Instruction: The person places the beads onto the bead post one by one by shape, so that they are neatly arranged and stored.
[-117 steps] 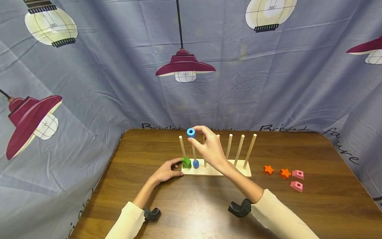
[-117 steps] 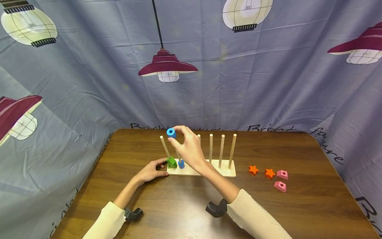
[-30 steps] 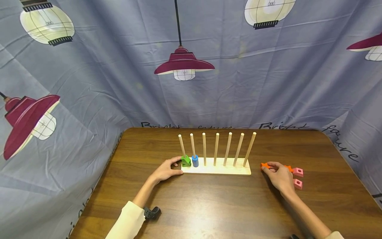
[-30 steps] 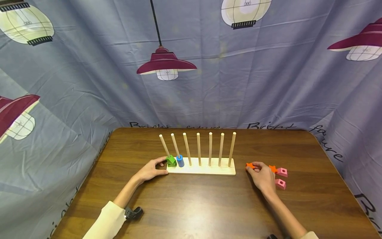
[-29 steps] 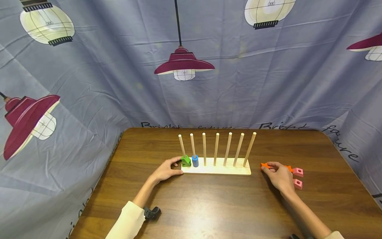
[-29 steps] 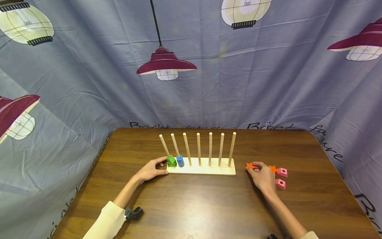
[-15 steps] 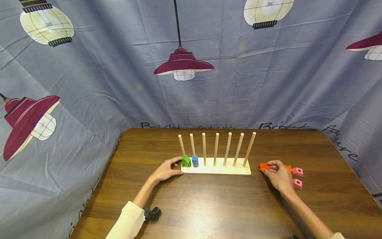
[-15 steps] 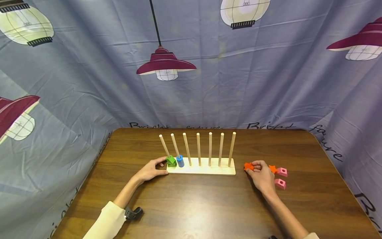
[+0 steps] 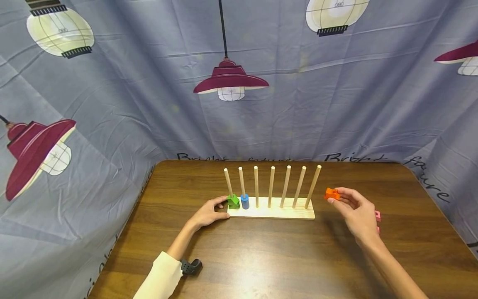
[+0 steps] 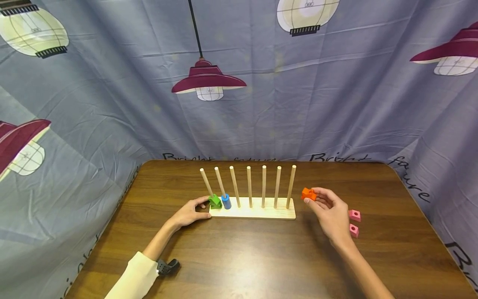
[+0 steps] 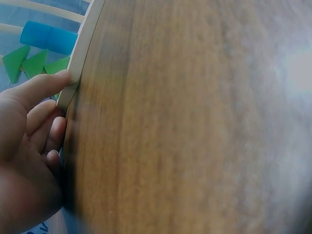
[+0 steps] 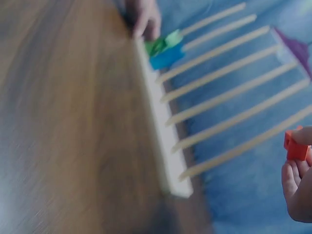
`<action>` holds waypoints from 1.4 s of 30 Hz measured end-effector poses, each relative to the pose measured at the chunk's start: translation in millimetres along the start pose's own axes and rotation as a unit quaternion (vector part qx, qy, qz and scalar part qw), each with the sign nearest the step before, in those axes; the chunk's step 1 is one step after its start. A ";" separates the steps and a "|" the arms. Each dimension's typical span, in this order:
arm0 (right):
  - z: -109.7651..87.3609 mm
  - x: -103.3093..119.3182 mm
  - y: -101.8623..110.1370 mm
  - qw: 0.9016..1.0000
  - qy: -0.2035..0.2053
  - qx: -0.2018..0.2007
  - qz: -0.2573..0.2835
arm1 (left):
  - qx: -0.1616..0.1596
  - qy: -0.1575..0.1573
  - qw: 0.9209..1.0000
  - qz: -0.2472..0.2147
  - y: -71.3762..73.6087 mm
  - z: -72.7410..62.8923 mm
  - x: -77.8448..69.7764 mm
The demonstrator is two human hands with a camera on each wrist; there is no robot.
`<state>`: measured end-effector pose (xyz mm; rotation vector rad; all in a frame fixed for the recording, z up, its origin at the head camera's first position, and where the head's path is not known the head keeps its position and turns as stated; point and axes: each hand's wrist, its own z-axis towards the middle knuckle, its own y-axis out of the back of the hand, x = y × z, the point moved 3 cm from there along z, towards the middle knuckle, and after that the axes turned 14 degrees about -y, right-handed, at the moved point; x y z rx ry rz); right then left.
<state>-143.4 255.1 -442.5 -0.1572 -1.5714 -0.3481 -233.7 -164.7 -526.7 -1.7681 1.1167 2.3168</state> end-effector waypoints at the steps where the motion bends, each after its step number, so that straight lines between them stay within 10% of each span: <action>1: -1.5 7.4 -2.2 1.000 0.008 0.008 0.021 | -0.001 0.000 1.000 0.000 0.2 0.3 -0.2; 17: -7.2 102.5 -95.2 0.981 0.138 0.133 0.012 | -0.006 0.004 1.000 0.001 0.0 -1.5 1.1; 29: 8.2 120.8 -148.3 0.968 0.160 0.192 0.031 | -0.001 0.002 1.000 0.000 -1.5 -0.4 0.8; 42: 16.4 109.5 -165.2 0.976 0.122 0.177 -0.035 | -0.004 0.000 1.000 0.001 -1.0 0.3 -0.3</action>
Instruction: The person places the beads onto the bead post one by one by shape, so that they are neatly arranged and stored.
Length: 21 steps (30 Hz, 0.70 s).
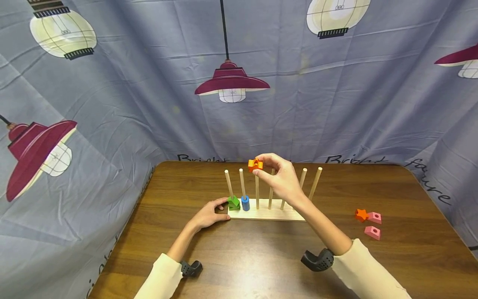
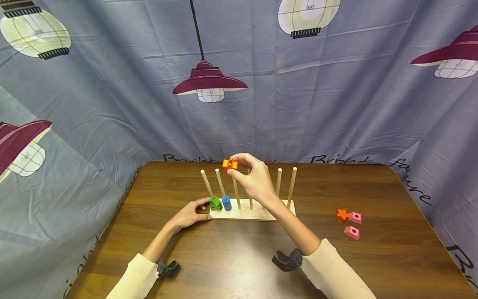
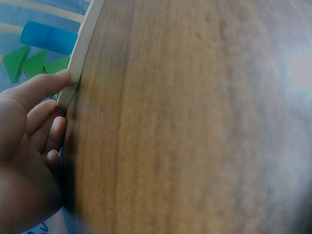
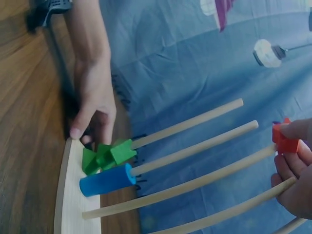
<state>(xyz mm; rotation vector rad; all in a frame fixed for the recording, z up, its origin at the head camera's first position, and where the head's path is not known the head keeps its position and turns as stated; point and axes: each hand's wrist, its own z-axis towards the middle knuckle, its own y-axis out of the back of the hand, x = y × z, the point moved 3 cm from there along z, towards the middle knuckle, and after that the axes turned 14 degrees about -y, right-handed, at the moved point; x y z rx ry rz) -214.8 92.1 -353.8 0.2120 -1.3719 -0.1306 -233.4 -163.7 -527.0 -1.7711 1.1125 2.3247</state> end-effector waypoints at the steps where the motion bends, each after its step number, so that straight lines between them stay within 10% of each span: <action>1: 0.4 -0.6 0.3 1.000 -0.003 0.002 0.004 | 0.000 0.000 1.000 0.000 0.0 -0.1 -0.2; 21: -9.8 -27.4 -4.7 0.996 -0.039 -0.051 -0.063 | 0.001 -0.005 1.000 0.009 0.4 0.8 0.2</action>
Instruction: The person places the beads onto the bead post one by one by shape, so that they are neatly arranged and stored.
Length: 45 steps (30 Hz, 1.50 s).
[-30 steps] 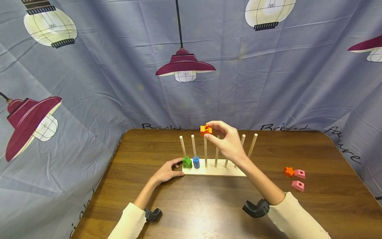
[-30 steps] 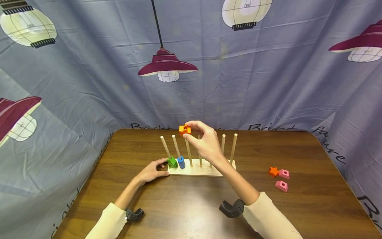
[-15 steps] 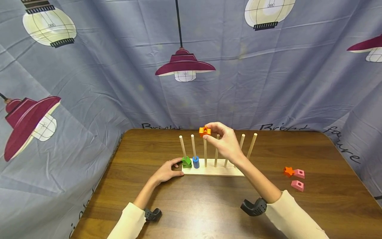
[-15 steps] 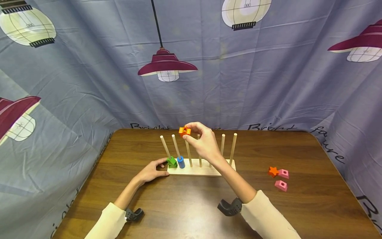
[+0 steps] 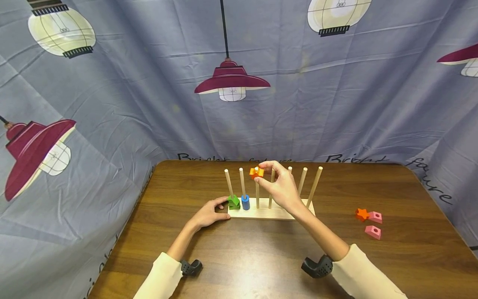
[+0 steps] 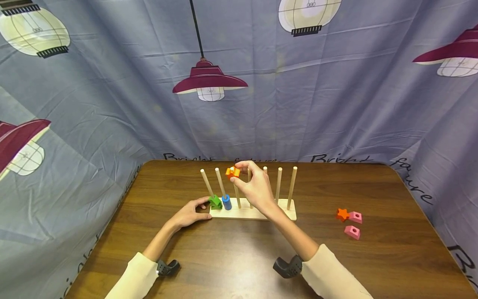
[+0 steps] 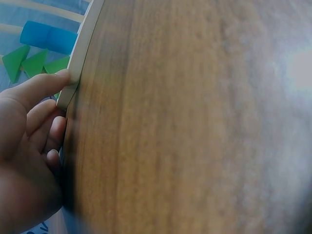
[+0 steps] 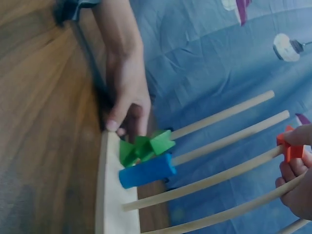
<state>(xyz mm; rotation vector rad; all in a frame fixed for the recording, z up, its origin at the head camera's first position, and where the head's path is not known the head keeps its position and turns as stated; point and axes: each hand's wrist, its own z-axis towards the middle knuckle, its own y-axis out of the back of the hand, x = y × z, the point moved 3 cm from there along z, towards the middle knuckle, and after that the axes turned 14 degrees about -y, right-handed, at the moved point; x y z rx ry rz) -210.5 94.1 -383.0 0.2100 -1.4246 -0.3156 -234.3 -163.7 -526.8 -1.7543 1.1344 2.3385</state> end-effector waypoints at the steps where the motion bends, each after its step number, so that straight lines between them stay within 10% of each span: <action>1: -0.6 -2.7 -0.7 1.000 -0.005 -0.001 0.009 | 0.001 0.000 1.000 0.000 -0.1 0.3 -0.1; 18: -14.5 -103.7 -39.6 0.984 -0.168 0.024 0.056 | 0.004 -0.010 1.000 -0.002 0.6 3.7 -1.7; 27: -16.8 -123.0 -42.0 0.988 -0.152 0.005 -0.010 | 0.008 -0.009 1.000 -0.002 -1.1 7.1 -2.2; 39: -46.7 -125.1 6.1 0.986 -0.113 0.120 -0.012 | 0.010 0.010 1.000 -0.004 -3.6 5.2 -2.0; 45: -57.6 -135.0 64.1 0.994 -0.074 0.071 -0.040 | 0.001 0.010 1.000 -0.002 -2.8 -0.4 -2.2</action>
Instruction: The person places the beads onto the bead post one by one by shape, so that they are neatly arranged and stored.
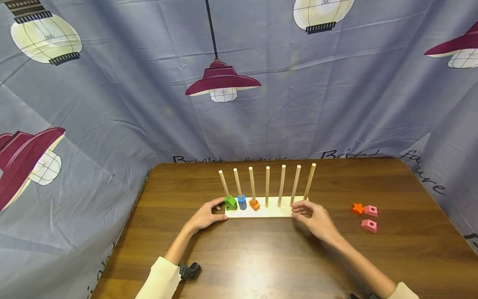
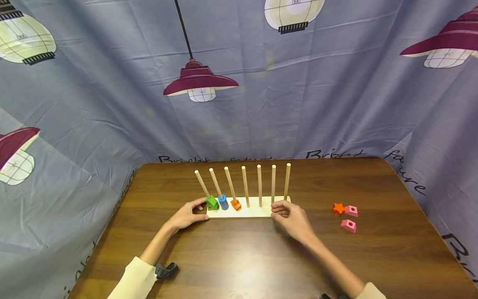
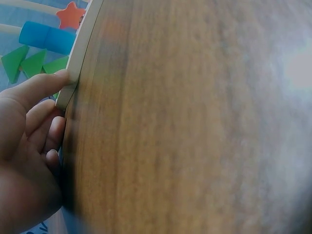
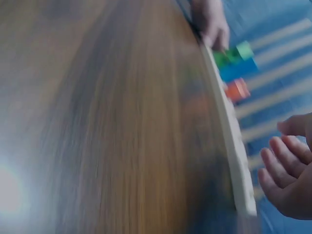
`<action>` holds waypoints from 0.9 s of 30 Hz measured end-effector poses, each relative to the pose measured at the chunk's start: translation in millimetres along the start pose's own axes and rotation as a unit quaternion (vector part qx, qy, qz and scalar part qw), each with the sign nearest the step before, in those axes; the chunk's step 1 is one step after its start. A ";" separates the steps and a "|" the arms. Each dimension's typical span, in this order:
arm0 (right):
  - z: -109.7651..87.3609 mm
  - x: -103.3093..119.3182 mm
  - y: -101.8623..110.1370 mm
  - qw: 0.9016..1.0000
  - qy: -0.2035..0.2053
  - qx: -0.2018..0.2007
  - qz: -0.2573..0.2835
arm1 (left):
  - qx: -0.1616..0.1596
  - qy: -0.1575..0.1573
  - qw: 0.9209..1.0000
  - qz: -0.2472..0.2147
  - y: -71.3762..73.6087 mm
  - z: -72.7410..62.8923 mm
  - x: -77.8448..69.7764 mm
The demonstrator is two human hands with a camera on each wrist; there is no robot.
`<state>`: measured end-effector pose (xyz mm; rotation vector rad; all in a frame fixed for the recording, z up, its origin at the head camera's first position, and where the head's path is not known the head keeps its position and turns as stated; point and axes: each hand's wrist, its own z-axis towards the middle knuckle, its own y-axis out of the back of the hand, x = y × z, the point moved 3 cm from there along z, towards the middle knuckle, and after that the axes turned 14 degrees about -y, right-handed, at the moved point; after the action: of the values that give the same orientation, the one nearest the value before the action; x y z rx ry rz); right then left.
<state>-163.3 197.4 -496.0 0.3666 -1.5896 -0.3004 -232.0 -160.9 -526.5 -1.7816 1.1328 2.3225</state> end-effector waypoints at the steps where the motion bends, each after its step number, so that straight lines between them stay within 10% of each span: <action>1: -2.9 -3.4 11.2 1.000 0.007 -0.023 -0.011 | 0.001 -0.002 1.000 -0.001 -0.2 -0.4 0.0; 7: -19.4 -24.5 78.5 0.985 0.029 -0.150 -0.078 | -0.002 -0.006 1.000 -0.006 -1.7 -0.9 0.8; 12: -26.4 -44.5 118.0 0.969 -0.040 -0.208 -0.130 | -0.005 -0.001 1.000 -0.003 -1.3 -2.5 1.8; 27: -24.5 -76.3 144.8 0.943 -0.105 -0.258 -0.185 | 0.001 0.001 1.000 -0.004 -0.2 -1.1 2.3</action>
<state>-143.5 361.5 -505.0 0.2257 -1.5718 -1.0520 -231.8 -162.4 -528.7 -1.7851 1.1269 2.3140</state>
